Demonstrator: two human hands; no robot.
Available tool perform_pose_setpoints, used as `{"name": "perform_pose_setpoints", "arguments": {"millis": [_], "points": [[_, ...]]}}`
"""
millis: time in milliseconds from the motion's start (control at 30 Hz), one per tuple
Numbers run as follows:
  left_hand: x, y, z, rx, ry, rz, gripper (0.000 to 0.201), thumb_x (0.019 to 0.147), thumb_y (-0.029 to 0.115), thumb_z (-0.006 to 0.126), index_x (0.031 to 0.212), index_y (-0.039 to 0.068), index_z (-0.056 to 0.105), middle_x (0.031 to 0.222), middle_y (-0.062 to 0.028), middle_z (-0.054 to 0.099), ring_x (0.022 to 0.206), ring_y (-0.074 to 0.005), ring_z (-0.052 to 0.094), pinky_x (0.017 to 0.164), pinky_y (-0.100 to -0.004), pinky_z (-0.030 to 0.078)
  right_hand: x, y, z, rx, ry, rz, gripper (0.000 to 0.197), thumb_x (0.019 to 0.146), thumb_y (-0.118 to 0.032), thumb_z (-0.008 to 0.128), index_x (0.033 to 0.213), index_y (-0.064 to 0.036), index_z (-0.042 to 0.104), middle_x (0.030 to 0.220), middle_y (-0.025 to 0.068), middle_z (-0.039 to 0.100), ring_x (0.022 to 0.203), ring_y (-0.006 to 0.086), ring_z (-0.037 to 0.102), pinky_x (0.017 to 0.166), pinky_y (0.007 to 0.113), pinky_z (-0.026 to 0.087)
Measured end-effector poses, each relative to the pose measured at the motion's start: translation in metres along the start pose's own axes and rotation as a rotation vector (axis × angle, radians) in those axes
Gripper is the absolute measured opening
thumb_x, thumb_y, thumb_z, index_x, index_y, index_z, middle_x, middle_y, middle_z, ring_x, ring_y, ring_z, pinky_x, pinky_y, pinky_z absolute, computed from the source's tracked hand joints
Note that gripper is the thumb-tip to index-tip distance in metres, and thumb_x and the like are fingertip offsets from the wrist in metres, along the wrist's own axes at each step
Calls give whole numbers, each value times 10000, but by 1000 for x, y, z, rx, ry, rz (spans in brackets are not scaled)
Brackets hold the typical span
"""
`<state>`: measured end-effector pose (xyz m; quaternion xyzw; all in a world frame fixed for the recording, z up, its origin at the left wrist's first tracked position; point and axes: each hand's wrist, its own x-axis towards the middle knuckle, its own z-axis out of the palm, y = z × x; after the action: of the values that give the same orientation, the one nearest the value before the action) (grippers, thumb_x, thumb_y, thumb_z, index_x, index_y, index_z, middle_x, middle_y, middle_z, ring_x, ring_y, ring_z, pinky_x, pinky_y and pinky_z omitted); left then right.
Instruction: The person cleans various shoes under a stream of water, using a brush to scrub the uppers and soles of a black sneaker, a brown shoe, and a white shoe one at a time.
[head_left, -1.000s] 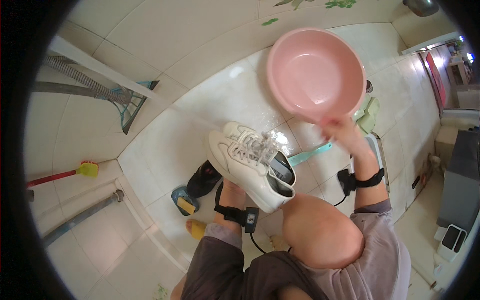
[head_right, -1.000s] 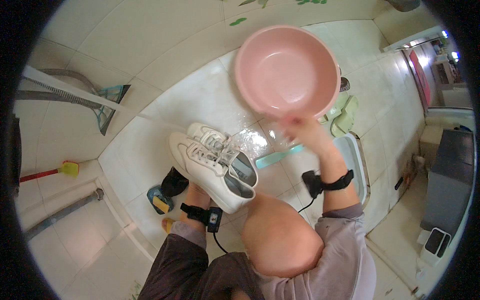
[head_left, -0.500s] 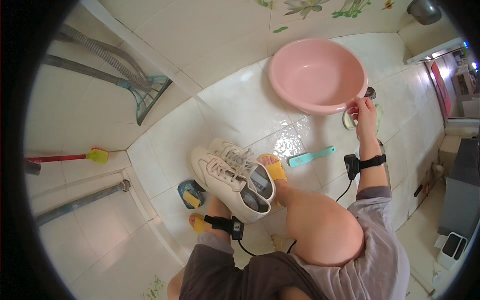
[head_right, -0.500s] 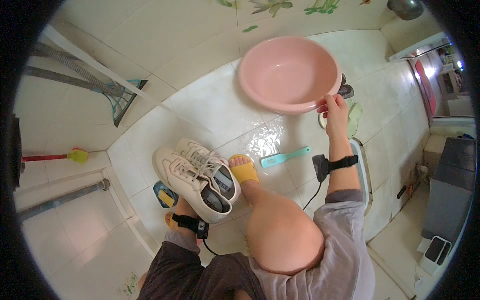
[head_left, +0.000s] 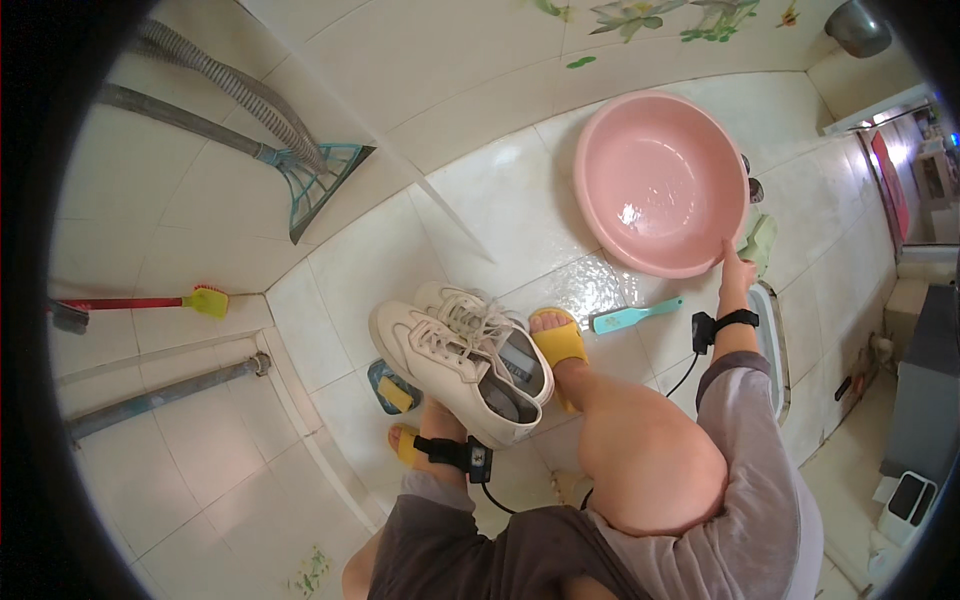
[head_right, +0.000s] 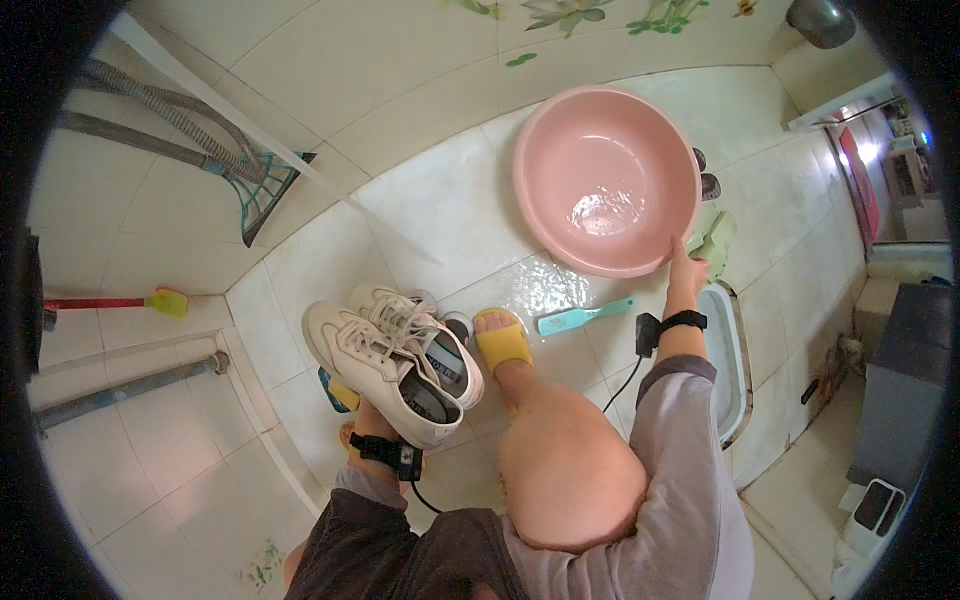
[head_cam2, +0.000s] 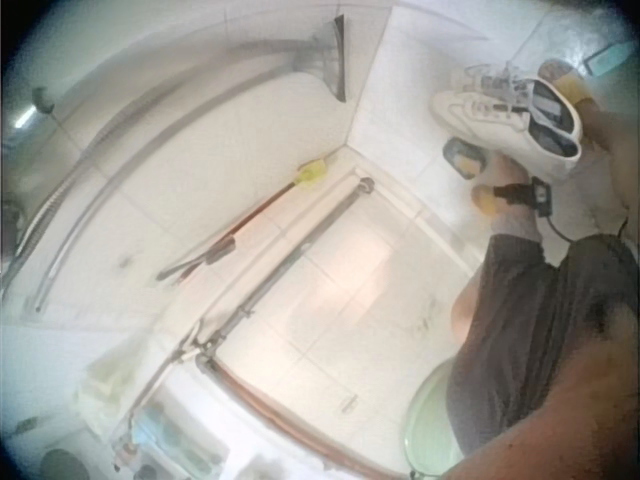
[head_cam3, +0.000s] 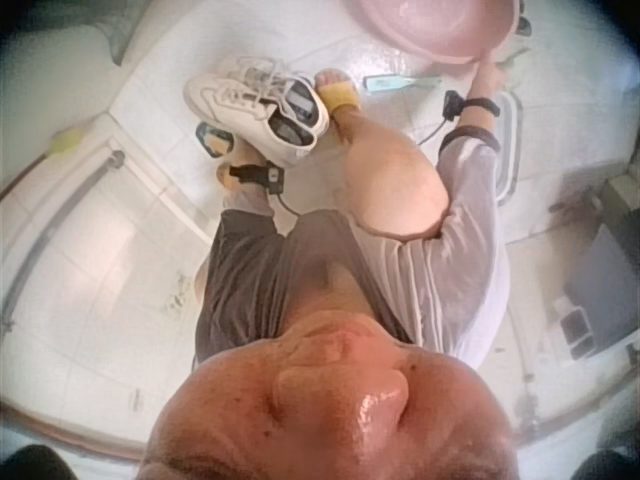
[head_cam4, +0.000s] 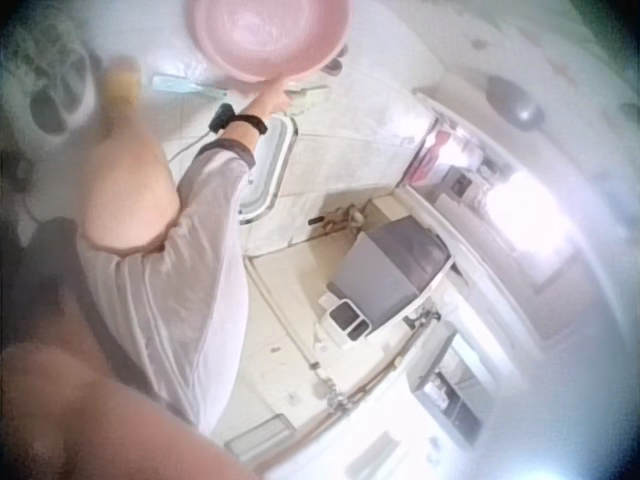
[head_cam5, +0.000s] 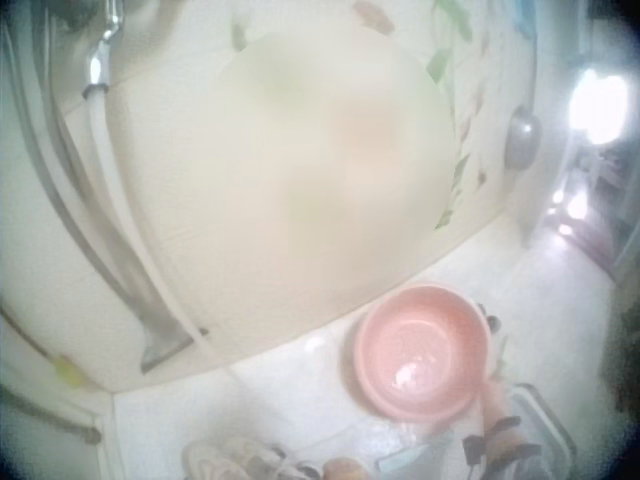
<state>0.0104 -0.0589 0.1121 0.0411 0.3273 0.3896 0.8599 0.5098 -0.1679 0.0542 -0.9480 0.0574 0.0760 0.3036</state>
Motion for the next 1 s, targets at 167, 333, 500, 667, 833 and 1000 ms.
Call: {"name": "perform_pose_setpoints", "arguments": {"millis": [167, 333, 500, 667, 833, 1000], "points": [[-5, 8, 3, 0, -5, 25, 606, 936, 478, 489, 1366, 55, 423, 1314, -130, 527, 1194, -295, 515, 1014, -455, 428, -14, -28, -7, 760, -606, 30, 377, 803, -283, 719, 1014, -13, 562, 839, 44, 599, 735, 169, 590, 616, 298, 462], [14, -7, -5, -60, -47, 8, 604, 935, 475, 492, 1363, 54, 425, 1312, -128, 529, 1194, -292, 515, 1015, -454, 427, -88, -109, -71, 837, -414, -448, 216, 852, -214, 682, 801, -62, 537, 650, 1, 515, 611, 106, 521, 499, 294, 386], [-4, 12, 4, -45, -60, 41, 601, 935, 472, 495, 1361, 54, 428, 1310, -125, 532, 1194, -289, 516, 1016, -453, 426, -158, -119, -98, -51, -34, -1673, 312, 726, -119, 746, 668, -69, 443, 602, 81, 478, 570, 244, 519, 561, 353, 400], [7, 6, 3, -82, -128, 5, 599, 934, 469, 498, 1359, 53, 430, 1308, -123, 534, 1194, -287, 517, 1017, -452, 424, -173, -117, -98, -43, 1, -1782, 309, 668, -73, 748, 670, -67, 440, 606, 79, 482, 576, 281, 505, 559, 382, 397], [4, 11, 9, -89, -152, 6, 597, 934, 467, 501, 1357, 52, 432, 1306, -121, 536, 1195, -284, 517, 1018, -451, 423, -144, -104, -85, 28, -126, -1137, 232, 795, -165, 699, 715, -49, 514, 647, 44, 514, 587, 227, 492, 542, 311, 375], [-1, 13, 9, -105, -154, 2, 594, 933, 464, 504, 1355, 51, 435, 1304, -119, 539, 1195, -281, 518, 1019, -450, 422, -82, -91, -50, 785, -355, -431, 275, 868, -275, 661, 901, -11, 594, 762, 18, 600, 652, 131, 520, 553, 287, 399]]}}
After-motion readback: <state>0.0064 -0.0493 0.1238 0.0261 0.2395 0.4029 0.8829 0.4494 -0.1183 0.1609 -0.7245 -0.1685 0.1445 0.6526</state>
